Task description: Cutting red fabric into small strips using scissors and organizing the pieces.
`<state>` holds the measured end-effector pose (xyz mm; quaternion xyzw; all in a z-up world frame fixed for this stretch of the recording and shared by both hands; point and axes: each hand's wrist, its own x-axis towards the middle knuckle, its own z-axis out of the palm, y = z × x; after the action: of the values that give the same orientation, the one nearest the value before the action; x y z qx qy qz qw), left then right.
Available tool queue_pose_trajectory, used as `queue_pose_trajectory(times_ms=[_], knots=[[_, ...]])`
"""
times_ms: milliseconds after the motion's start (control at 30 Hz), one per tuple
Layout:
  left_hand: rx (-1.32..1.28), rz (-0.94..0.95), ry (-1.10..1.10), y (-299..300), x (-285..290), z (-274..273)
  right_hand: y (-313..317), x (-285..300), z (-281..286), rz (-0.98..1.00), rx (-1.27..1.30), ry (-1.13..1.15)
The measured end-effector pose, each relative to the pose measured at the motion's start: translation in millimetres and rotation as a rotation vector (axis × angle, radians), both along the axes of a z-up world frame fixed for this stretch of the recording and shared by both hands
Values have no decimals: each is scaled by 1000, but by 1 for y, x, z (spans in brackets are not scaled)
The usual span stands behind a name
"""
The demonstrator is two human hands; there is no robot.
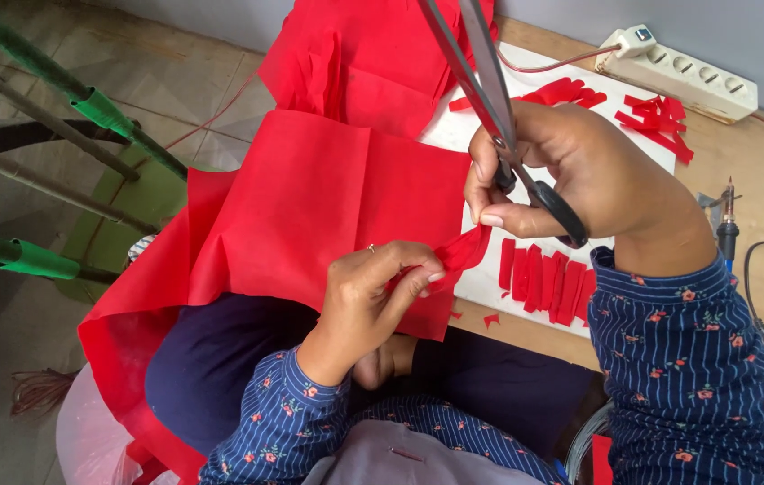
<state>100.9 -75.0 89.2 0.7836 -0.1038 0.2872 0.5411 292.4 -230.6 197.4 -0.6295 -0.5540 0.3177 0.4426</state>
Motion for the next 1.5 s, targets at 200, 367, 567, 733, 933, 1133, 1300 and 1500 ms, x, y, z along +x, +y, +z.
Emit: queue_pose_trajectory(times_ms=[200, 367, 567, 733, 933, 1133, 1300, 1500], knots=[[43, 49, 13, -4, 1, 6, 0, -2, -2, -6, 2, -17], [52, 46, 90, -4, -2, 0, 0, 1, -3, 6, 3, -36], [-97, -45, 290, -5, 2, 19, -3, 5, -7, 3, 5, -52], [-146, -196, 174, -8, 12, 8, -1, 3, -5, -35, 0, -80], [-431, -328, 429, -20, 12, -20, 14, 3, 0, -270, -133, -255], [-847, -372, 786, -17, -18, -64, 28, 42, -36, -414, -159, -115], [-530, 0, 810, 24, -66, -93, 72, 84, -76, -376, -73, -26], [-438, 316, 813, 72, -78, -85, 163, 124, -106, -424, 152, -246]])
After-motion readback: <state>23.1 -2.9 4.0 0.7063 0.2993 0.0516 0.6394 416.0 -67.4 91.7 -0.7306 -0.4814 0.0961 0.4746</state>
